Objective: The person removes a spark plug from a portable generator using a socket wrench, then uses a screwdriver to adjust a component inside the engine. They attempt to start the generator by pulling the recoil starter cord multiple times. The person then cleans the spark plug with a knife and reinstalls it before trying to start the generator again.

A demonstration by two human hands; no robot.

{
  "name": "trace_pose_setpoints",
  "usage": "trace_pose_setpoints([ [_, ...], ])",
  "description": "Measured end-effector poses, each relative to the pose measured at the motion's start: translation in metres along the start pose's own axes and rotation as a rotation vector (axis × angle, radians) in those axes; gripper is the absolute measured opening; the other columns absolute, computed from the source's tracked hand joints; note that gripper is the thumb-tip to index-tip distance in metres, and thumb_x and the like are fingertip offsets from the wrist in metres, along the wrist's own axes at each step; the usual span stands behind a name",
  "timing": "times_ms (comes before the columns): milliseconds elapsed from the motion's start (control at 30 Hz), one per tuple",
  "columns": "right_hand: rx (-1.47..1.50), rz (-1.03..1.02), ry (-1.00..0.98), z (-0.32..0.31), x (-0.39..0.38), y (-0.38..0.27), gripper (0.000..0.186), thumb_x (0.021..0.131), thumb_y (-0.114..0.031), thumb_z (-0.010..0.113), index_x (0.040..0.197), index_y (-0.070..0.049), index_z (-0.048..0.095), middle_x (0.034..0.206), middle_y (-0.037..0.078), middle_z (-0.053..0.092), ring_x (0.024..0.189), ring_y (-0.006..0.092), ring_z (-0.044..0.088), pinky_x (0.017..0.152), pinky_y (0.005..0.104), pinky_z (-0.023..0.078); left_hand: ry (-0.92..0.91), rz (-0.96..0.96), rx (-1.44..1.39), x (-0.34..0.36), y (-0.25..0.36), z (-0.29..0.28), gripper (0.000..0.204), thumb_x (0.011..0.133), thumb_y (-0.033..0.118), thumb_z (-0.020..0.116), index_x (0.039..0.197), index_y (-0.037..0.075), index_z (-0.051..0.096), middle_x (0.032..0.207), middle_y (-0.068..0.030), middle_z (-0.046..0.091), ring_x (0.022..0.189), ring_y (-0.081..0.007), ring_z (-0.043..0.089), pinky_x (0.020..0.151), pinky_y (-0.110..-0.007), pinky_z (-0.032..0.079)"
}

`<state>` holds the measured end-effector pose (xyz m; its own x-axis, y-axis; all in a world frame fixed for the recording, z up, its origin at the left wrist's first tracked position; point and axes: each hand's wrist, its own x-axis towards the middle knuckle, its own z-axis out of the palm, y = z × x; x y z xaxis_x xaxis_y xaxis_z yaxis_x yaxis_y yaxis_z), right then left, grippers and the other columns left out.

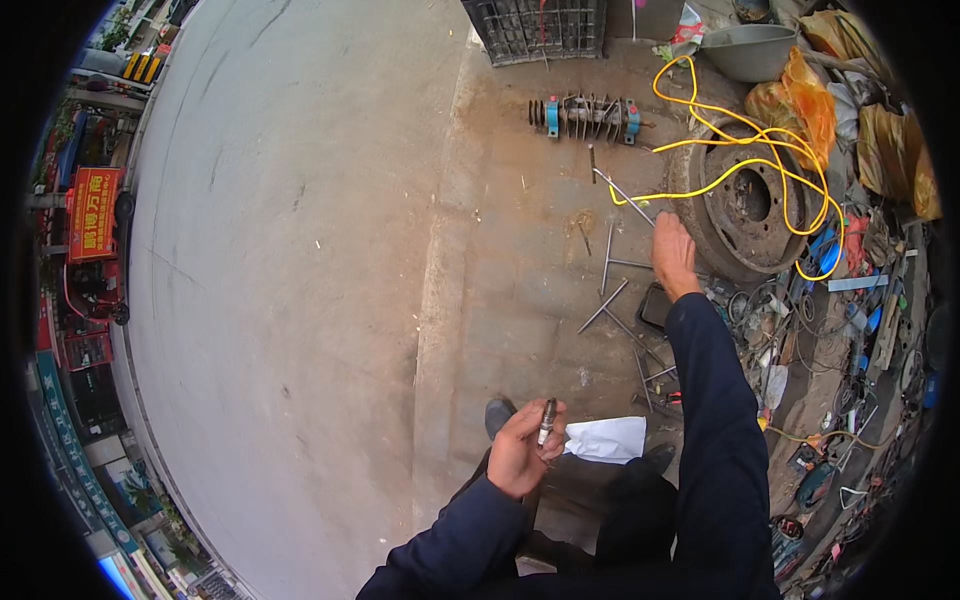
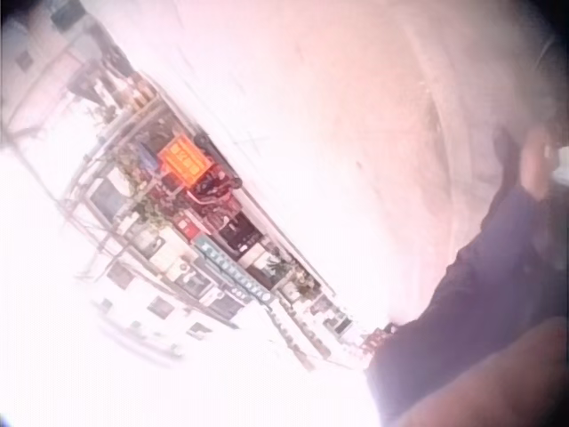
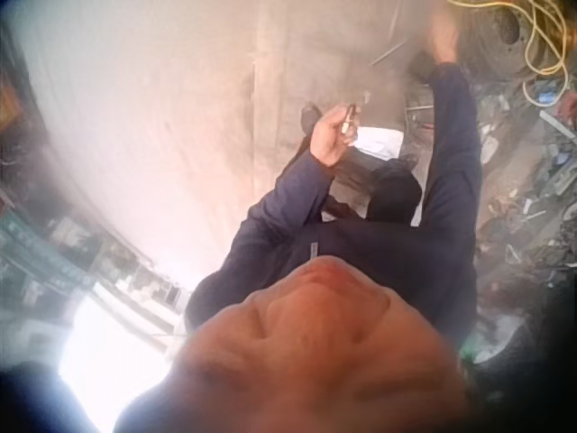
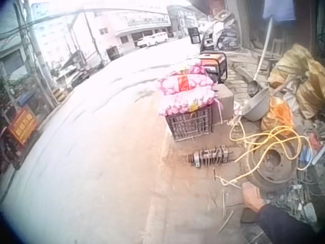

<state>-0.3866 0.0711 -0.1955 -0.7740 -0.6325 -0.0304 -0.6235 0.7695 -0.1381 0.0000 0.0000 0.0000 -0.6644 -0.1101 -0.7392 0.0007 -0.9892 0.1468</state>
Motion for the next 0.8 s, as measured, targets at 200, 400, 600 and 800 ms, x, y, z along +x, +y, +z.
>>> trace_pose_setpoints([
  [200, 0.398, 0.064, -0.023, -0.196, -0.117, -0.092, 0.021, 0.087, -0.012, 0.071, 0.101, -0.003, 0.057, 0.092, 0.021, 0.065, 0.088, 0.0440, 0.064, 0.075, 0.0517, 0.050, 0.095, -0.154, 0.028, -0.057, -0.022, -0.027, 0.034, 0.110, 0.025, 0.047, 0.123, -0.002, 0.064, 0.087, -0.0020, 0.061, 0.070, -0.0115, 0.052, 0.062, -0.024, 0.041],
  [400, 0.820, 0.196, -0.047, -0.414, -0.164, -0.211, 0.018, 0.085, -0.007, 0.069, 0.099, 0.000, 0.059, 0.080, 0.007, 0.060, 0.069, 0.0179, 0.059, 0.066, 0.0347, 0.050, -0.081, -0.221, 0.193, -0.250, 0.068, -0.007, 0.027, 0.106, 0.026, 0.058, 0.112, 0.000, 0.063, 0.079, -0.0015, 0.054, 0.065, -0.0121, 0.049, 0.058, -0.026, 0.038],
  [600, 1.689, 0.450, 0.049, -0.545, -0.019, -0.313, 0.017, 0.089, -0.013, 0.062, 0.101, -0.002, 0.058, 0.079, 0.005, 0.057, 0.061, 0.0147, 0.054, 0.056, 0.0310, 0.044, 0.104, 0.003, 0.253, -0.342, 0.221, 0.013, 0.025, 0.104, 0.027, 0.058, 0.106, 0.002, 0.063, 0.077, -0.0028, 0.056, 0.061, -0.0135, 0.049, 0.054, -0.029, 0.040],
  [800, 2.108, 0.329, 0.171, -0.662, 0.091, -0.391, 0.016, 0.095, -0.023, 0.058, 0.089, -0.008, 0.057, 0.067, 0.000, 0.047, 0.053, 0.0133, 0.045, 0.054, 0.0322, 0.041, 0.254, 0.200, 0.163, -0.335, 0.358, 0.033, 0.022, 0.100, 0.028, 0.059, 0.101, 0.006, 0.060, 0.074, -0.0018, 0.052, 0.061, -0.0160, 0.046, 0.055, -0.031, 0.038],
])
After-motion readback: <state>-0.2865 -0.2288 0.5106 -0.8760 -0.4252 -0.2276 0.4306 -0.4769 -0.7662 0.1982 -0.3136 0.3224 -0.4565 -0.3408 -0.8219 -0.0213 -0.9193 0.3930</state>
